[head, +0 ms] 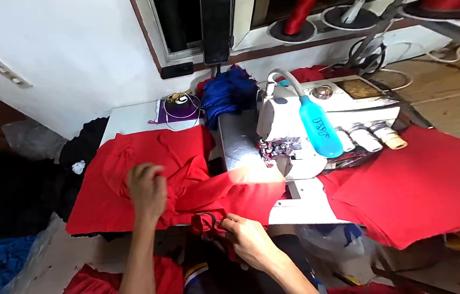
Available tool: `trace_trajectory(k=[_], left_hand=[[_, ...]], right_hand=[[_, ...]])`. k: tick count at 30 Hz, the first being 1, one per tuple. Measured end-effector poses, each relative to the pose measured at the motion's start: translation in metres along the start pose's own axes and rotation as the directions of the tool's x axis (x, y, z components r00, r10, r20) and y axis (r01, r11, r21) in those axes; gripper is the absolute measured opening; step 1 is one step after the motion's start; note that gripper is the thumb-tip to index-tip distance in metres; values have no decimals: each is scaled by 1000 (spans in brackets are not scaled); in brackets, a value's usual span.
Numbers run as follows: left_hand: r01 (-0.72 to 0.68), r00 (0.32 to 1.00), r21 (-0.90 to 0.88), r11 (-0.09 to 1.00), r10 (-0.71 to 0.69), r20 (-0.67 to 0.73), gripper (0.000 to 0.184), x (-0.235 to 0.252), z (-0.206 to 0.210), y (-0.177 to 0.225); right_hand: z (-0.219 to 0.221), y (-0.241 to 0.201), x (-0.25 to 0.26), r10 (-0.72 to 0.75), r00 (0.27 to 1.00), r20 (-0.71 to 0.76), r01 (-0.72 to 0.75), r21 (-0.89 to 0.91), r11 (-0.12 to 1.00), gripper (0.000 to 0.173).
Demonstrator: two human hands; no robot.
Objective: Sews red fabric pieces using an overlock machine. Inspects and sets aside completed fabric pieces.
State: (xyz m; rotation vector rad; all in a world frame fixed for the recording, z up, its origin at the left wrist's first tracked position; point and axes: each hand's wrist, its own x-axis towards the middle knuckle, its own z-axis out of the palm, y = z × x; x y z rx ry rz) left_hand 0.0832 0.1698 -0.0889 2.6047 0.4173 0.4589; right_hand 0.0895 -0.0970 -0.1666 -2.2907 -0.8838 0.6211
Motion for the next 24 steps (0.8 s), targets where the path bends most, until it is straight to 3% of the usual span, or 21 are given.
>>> trace_trajectory(k=[3,6,8,10,14,17,19,22,24], left_hand=[[-169,950,-57,984,178,257,28,32,60,31],[-191,917,-74,979,205,341,30,36,98,37],[-169,942,-24,985,169,289,36,27,89,28],[-103,964,-1,995,100,245,39,13,69,6],[-33,963,76,997,12,270,27,-13,28,-48],[66,983,98,993,-82,162,17,-28,6,-70],[199,980,6,980,-199,22,19,-30,-13,-83],[322,901,-263,909,-380,-211,23,-27,-42,-105],[252,814,-493,833,-458,-359,22,-20,-59,-108]], right_hand=[[1,6,2,37,999,22,-39,70,997,24],[10,15,-6,-54,988,-147,70,106,992,20],[15,18,-12,-174,915,-365,206,50,977,16],[9,14,-12,-267,829,-491,292,-26,956,14],[-11,0,4,-322,787,-526,332,-79,940,15],[-10,-4,17,-342,791,-507,349,-86,933,15],[-4,-4,19,-349,795,-496,354,-87,931,14],[1,1,15,-345,793,-502,349,-90,933,16],[2,5,11,-338,789,-513,341,-92,936,16]])
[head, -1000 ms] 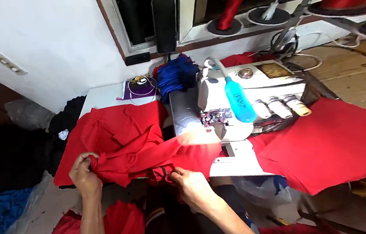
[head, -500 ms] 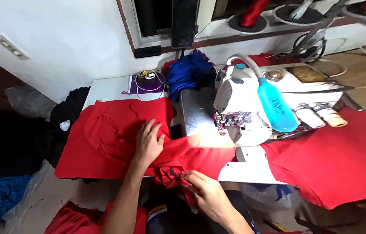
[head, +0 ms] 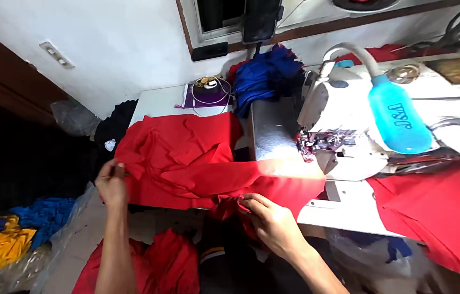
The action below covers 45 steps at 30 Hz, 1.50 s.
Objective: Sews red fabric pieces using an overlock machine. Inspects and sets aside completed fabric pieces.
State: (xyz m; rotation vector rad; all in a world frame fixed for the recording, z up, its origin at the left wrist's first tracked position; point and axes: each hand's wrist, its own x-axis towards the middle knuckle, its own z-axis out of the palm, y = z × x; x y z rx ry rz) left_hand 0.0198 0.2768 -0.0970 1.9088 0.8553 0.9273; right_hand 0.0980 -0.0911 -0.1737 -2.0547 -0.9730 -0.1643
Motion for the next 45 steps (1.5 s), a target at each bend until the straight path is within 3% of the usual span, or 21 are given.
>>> trace_trajectory(k=[3,5,8,9,11,13,17,20,22,25,27,28,32,33,34,36,37,38,40,42,45], left_hand=[[-14,980,-284,959,-43,-194,16,14,-8,25],[-55,974,-364,930,-29,-223,11,19,-7,44],[-33,999,-294,955,26,-28,15,11,28,61],[10,996,-242,970,11,86,25,2,50,66],[68,945,-134,989,-21,325,34,-21,105,79],[-1,879,-113,994,54,473,33,-35,163,93],[-284,818,-108,953,300,491,29,-42,246,148],[-333,787,-67,940,316,530,31,-42,281,184],[-388,710,-38,921,326,625,30,-45,293,186],[-633,457,-70,771,446,770,34,-60,297,171],[-689,296,-162,707,478,827,43,-59,303,159],[-679,291,-182,711,488,823,46,-57,301,155],[-644,448,-279,712,647,616,43,-66,239,155],[-577,431,-365,730,652,623,39,-79,208,154],[-461,361,-454,762,629,689,43,-95,176,149],[-173,178,-543,822,568,803,77,-130,135,119],[-109,137,-526,844,537,833,80,-143,123,105],[-118,168,-490,864,504,847,63,-150,113,98],[-220,311,-422,879,473,824,19,-150,97,100],[-260,420,-399,879,475,773,9,-138,78,114],[-259,555,-428,866,496,668,13,-125,46,131]], right_hand=[[-2,2,-4,21,1000,-14,-21,-2,1000,17],[-1,2,-7,36,999,-11,-36,26,999,18],[2,3,-11,64,998,-8,-63,60,996,15],[4,2,-12,69,998,2,-69,69,995,14],[5,-1,-16,77,996,36,-80,81,993,14],[3,-5,-19,81,995,57,-85,79,993,13],[-9,-10,-23,76,996,36,-79,94,992,11],[-18,-14,-22,53,999,10,-54,116,992,12],[-23,-16,-20,32,999,-11,-30,150,988,13],[-26,-20,-18,18,1000,-19,-13,212,977,14],[-28,-22,-18,9,1000,-7,-7,211,978,14],[-29,-23,-17,2,1000,4,-3,202,979,15],[-46,-30,-14,-18,999,-34,25,210,977,17],[-54,-33,-13,-5,998,-69,20,224,974,17],[-62,-34,-11,16,993,-114,11,237,971,19],[-79,-35,-7,89,974,-209,-38,235,971,18],[-86,-35,-5,129,962,-242,-73,225,972,17],[-92,-32,-2,141,957,-255,-83,224,971,15],[-105,-25,2,85,970,-228,-22,263,965,11],[-116,-22,4,9,993,-117,35,366,930,12],[-121,-20,-1,-14,1000,7,11,315,949,14]])
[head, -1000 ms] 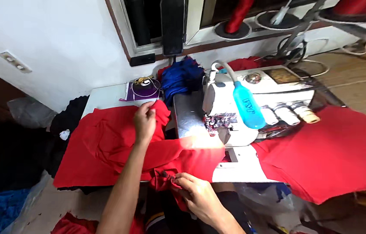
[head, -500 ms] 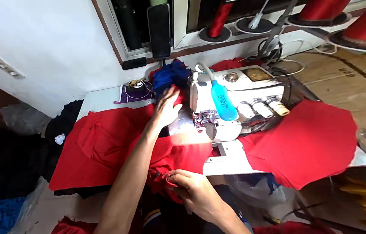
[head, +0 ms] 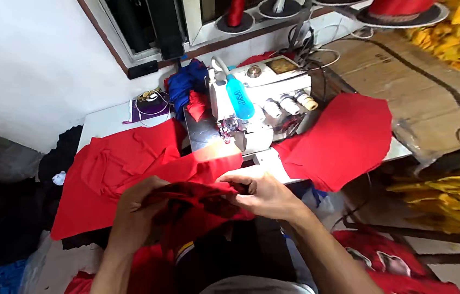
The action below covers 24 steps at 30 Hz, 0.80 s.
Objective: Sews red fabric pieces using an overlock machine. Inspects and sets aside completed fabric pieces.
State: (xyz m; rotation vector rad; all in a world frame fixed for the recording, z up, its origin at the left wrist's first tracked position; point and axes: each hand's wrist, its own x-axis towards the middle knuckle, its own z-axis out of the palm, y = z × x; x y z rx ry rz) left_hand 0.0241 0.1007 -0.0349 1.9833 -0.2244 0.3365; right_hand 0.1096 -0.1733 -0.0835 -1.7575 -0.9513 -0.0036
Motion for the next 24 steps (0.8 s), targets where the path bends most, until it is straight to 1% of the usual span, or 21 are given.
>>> trace_trajectory(k=[2,5,7,8,9,10,11,12,13,15,17,19,20,21,22,23,24], left_hand=[[-38,996,1,999,38,-84,19,-8,-13,19],[-73,985,0,997,72,-159,24,-19,-30,45],[-92,979,-13,996,88,-186,28,-24,-43,57],[-96,975,-16,995,91,-203,30,-25,-50,62],[-98,970,-10,995,94,-224,33,-24,-56,68],[-94,965,-1,996,90,-247,34,-22,-62,71],[-84,954,3,996,82,-287,35,-18,-68,72],[-77,940,6,997,75,-333,34,-13,-75,67],[-61,922,11,998,61,-382,33,-6,-83,60],[-15,897,-8,1000,10,-442,30,8,-102,43],[46,858,-43,998,-62,-510,28,20,-113,34],[133,806,-31,991,-126,-579,23,30,-115,26],[182,785,18,983,-135,-604,20,38,-114,19],[242,771,106,964,-125,-624,14,47,-112,6],[322,778,243,915,-110,-618,10,55,-108,-10],[386,811,386,838,-108,-575,19,60,-103,-29],[389,860,501,773,-110,-498,31,61,-93,-45]], right_hand=[[-1,-1,-9,41,999,-24,-43,-123,991,20],[-3,-7,-20,93,984,-149,-142,-361,922,24],[-10,-13,-25,130,975,-181,-198,-431,880,26],[-15,-16,-26,150,970,-191,-219,-417,882,28],[-21,-19,-28,164,968,-191,-225,-364,904,29],[-27,-22,-29,180,968,-176,-223,-271,936,29],[-34,-25,-31,212,967,-142,-231,-138,963,28],[-39,-28,-31,245,963,-111,-247,-9,969,28],[-43,-29,-31,264,959,-106,-259,64,964,28],[-47,-24,-28,275,948,-157,-272,39,961,30],[-48,-17,-26,317,929,-193,-319,22,948,28],[-47,-12,-28,355,915,-191,-341,99,935,24],[-46,-10,-28,366,913,-180,-340,162,926,22],[-45,-8,-28,379,909,-172,-341,214,915,18],[-42,-5,-26,392,902,-179,-345,244,906,13],[-37,-2,-23,412,889,-200,-360,252,898,8],[-31,3,-20,424,878,-222,-375,230,898,8]])
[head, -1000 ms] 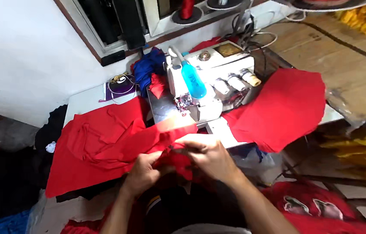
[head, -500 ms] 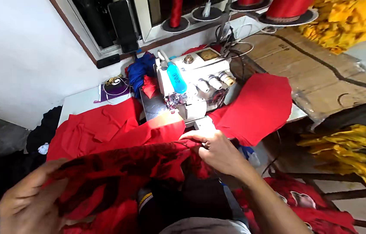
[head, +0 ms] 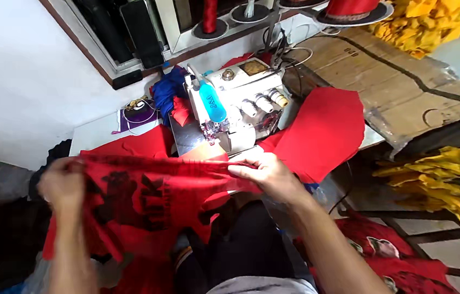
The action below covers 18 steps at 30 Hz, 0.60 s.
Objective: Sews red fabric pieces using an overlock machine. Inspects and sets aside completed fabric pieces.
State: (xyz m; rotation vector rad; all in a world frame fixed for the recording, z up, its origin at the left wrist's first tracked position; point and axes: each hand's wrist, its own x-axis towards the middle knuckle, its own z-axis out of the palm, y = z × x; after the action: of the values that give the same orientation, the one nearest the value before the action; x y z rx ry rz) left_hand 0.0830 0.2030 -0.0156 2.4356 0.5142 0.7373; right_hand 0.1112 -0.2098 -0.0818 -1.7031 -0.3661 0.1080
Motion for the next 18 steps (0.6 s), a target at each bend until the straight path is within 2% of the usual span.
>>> trace_trajectory(k=[2,4,6,7,8,10,12,13,15,18], left_hand=[[-213,964,45,976,203,173,43,-21,37,19],[-453,837,-80,888,454,304,40,-65,78,59],[-516,680,-351,781,623,386,44,-96,111,93],[-497,629,-446,744,663,405,47,-103,122,103],[-473,616,-495,729,675,406,47,-106,129,109],[-409,688,-511,756,623,371,32,-109,134,115],[-344,792,-462,817,517,324,17,-113,136,115],[-328,822,-443,835,483,301,14,-115,139,114],[-341,827,-442,830,488,278,16,-115,140,114],[-386,777,-500,775,565,277,15,-109,133,116]], right_hand=[[12,13,10,3,999,-35,-5,-67,998,14],[22,21,12,21,999,-45,-25,-96,995,14],[26,17,12,29,999,-29,-32,-117,993,12],[28,15,11,20,999,-32,-24,-125,992,12],[28,12,11,6,999,-43,-12,-135,991,13],[29,12,16,-26,989,-143,0,-179,984,20],[36,15,25,-58,933,-354,-47,-280,959,22],[42,18,31,-42,898,-437,-108,-311,944,24],[55,31,41,31,871,-490,-202,-300,932,39],[63,46,44,236,856,-460,-288,-45,956,33]])
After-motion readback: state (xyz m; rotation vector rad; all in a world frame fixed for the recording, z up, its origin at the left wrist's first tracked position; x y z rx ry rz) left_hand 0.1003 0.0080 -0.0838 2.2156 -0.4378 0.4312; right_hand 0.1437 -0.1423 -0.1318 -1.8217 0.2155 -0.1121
